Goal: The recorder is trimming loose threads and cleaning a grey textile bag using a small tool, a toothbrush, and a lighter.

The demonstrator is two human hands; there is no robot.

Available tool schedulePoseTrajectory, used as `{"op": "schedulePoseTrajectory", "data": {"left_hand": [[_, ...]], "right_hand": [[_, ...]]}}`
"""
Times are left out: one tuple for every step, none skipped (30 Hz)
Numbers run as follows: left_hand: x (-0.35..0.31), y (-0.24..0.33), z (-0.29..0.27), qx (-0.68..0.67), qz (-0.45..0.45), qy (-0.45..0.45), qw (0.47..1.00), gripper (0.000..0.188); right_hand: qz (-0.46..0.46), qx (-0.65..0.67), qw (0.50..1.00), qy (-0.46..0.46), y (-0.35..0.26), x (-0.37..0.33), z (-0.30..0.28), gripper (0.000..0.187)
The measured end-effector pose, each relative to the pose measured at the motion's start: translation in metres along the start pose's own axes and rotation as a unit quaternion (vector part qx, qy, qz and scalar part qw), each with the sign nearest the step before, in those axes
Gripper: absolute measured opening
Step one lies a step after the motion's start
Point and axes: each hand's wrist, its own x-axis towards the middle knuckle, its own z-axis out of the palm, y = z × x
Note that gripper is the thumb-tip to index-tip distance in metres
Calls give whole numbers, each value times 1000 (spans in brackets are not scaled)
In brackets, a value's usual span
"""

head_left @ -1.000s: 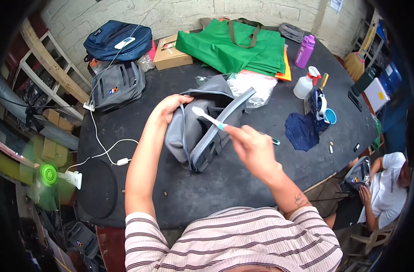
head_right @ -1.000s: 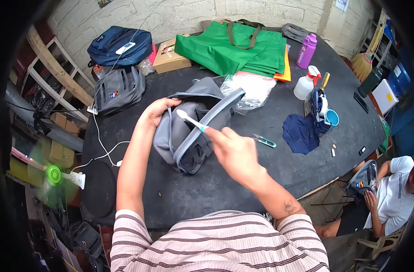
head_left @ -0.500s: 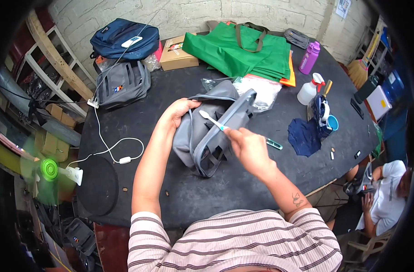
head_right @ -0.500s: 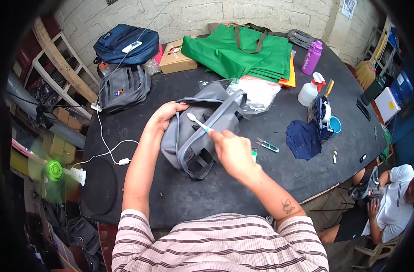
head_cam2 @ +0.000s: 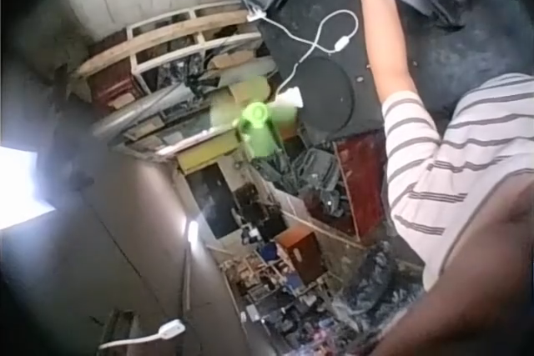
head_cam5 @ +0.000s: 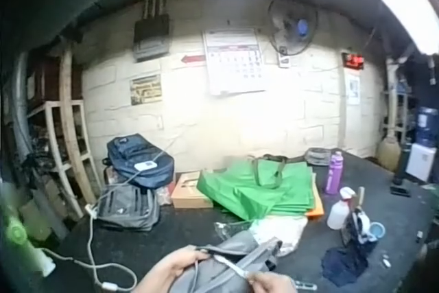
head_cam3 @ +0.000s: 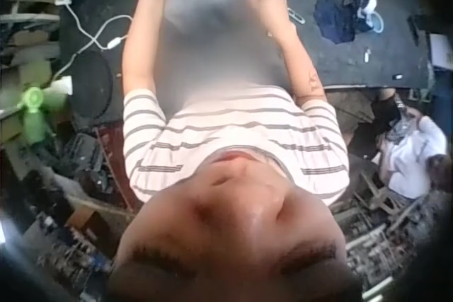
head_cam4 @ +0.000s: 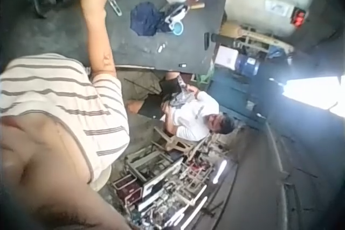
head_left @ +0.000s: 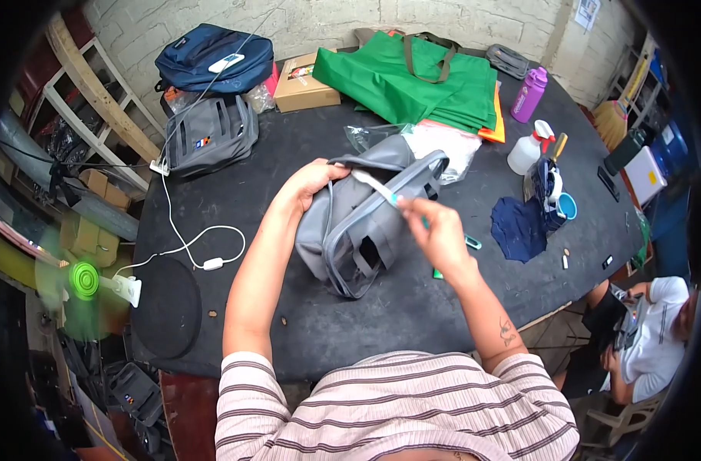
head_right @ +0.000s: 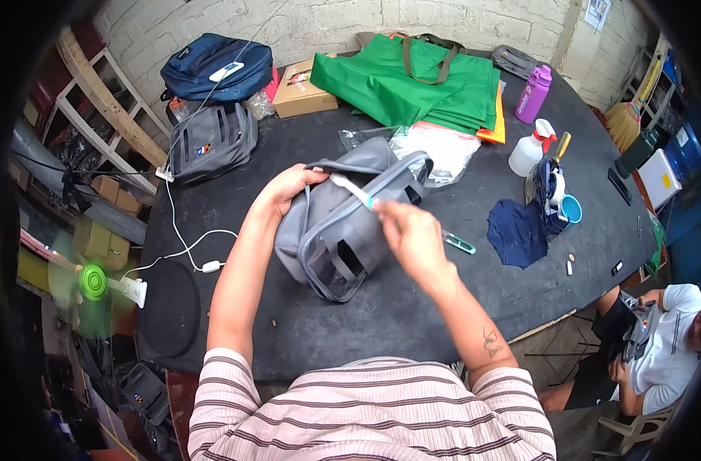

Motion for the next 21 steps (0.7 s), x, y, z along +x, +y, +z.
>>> {"op": "schedulePoseTrajectory", "data": {"left_hand": [[2,1,1,-6,3,-2,1000,16],[2,2,2,17,3,9,1000,16],[-1,2,2,52,20,22,998,16],[-8,5,2,87,40,35,995,16],[-11,12,0,146,76,48,985,16],[-18,22,-2,209,87,33,974,16],[-23,28,-6,245,149,6,958,16],[-27,38,-5,240,152,-31,958,17],[-35,49,-2,250,173,-46,951,18],[-42,60,0,272,151,-40,950,18],[-41,58,-3,290,192,-54,936,17],[-38,54,-8,307,233,-66,921,18],[-31,49,-15,410,228,-39,882,21],[-39,53,-2,442,218,-41,869,24],[-39,52,7,456,223,-32,861,28],[-42,50,15,482,221,-10,848,30],[-44,50,21,514,253,12,820,28],[-46,48,26,544,284,36,789,26],[-45,44,26,550,304,55,776,26],[-45,44,30,548,301,53,778,26],[-45,46,36,572,301,73,760,26]], "right_hand": [[-14,-15,1000,0,1,2,2,20],[-29,-30,999,0,2,2,3,20],[-34,28,998,-46,2,-3,2,22],[-26,76,992,-98,-6,-5,-7,22],[-70,88,993,-44,-2,-10,-9,23],[-113,99,989,9,6,-18,-12,23],[-142,70,983,95,20,-26,-15,23],[-128,75,970,191,46,-38,-18,23],[-88,45,956,277,63,-47,-19,25],[18,8,964,266,96,-61,-23,25],[54,-6,961,272,118,-70,-22,24],[61,-93,967,231,137,-81,-23,25],[65,-180,963,189,155,-92,-25,27],[165,-219,958,85,159,-99,-30,35],[141,-255,952,89,161,-98,-30,42],[117,-289,946,91,141,-90,-31,49],[77,-234,965,95,125,-77,-34,70],[22,-177,978,112,96,-58,-36,77],[-31,-118,984,128,69,-41,-35,84],[-28,10,995,100,51,-28,-34,90],[-23,138,987,73,41,-19,-33,95]]}}
